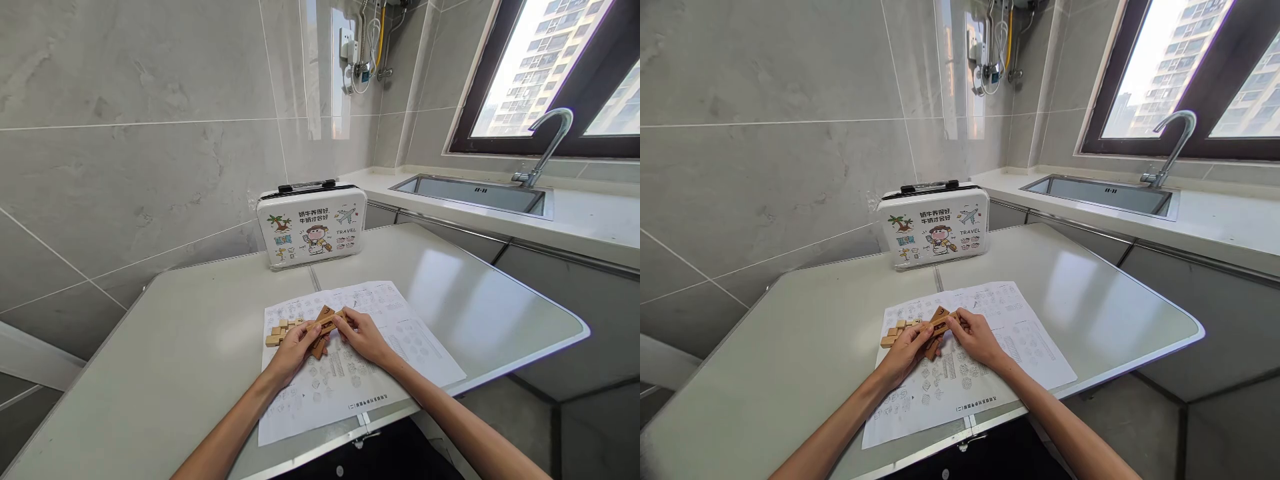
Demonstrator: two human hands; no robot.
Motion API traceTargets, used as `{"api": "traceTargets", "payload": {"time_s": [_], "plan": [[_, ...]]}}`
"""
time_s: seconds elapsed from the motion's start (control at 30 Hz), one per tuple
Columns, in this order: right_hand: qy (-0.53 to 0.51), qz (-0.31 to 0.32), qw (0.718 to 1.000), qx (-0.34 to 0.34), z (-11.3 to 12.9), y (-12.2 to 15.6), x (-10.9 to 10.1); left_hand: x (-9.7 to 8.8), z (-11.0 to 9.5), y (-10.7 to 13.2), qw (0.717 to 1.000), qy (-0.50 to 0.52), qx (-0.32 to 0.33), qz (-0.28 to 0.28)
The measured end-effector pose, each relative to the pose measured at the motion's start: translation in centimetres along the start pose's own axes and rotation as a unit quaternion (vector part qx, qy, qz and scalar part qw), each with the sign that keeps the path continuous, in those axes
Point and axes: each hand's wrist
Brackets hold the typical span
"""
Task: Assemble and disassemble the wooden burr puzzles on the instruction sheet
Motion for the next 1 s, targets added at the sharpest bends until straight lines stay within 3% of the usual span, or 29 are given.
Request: {"api": "traceTargets", "payload": {"time_s": [0.2,0.4,0.7,1.0], "plan": [[-0.102,-0.027,0.993,0.044,0.3,-0.5,-0.5,0.5,-0.8,0.3,0.995,0.092,-0.021,0.011],[-0.162,-0.104,0.980,0.052,0.4,-0.7,-1.0,0.4,-0.5,0.3,0.995,0.081,-0.045,0.026],[-0.188,-0.142,0.970,0.058,0.3,-0.8,-1.2,0.7,-0.6,0.4,0.997,0.060,-0.033,0.047],[-0.164,-0.075,0.983,0.027,-0.4,-0.7,-0.6,0.7,-0.2,0.4,0.997,0.011,-0.028,0.067]]}}
Point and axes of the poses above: each hand's wrist, its own y-axis away from the middle knuckle, its own x-axis out of the palm, z = x × y, and after that the axes turned 6 degrees about -y, right-handed
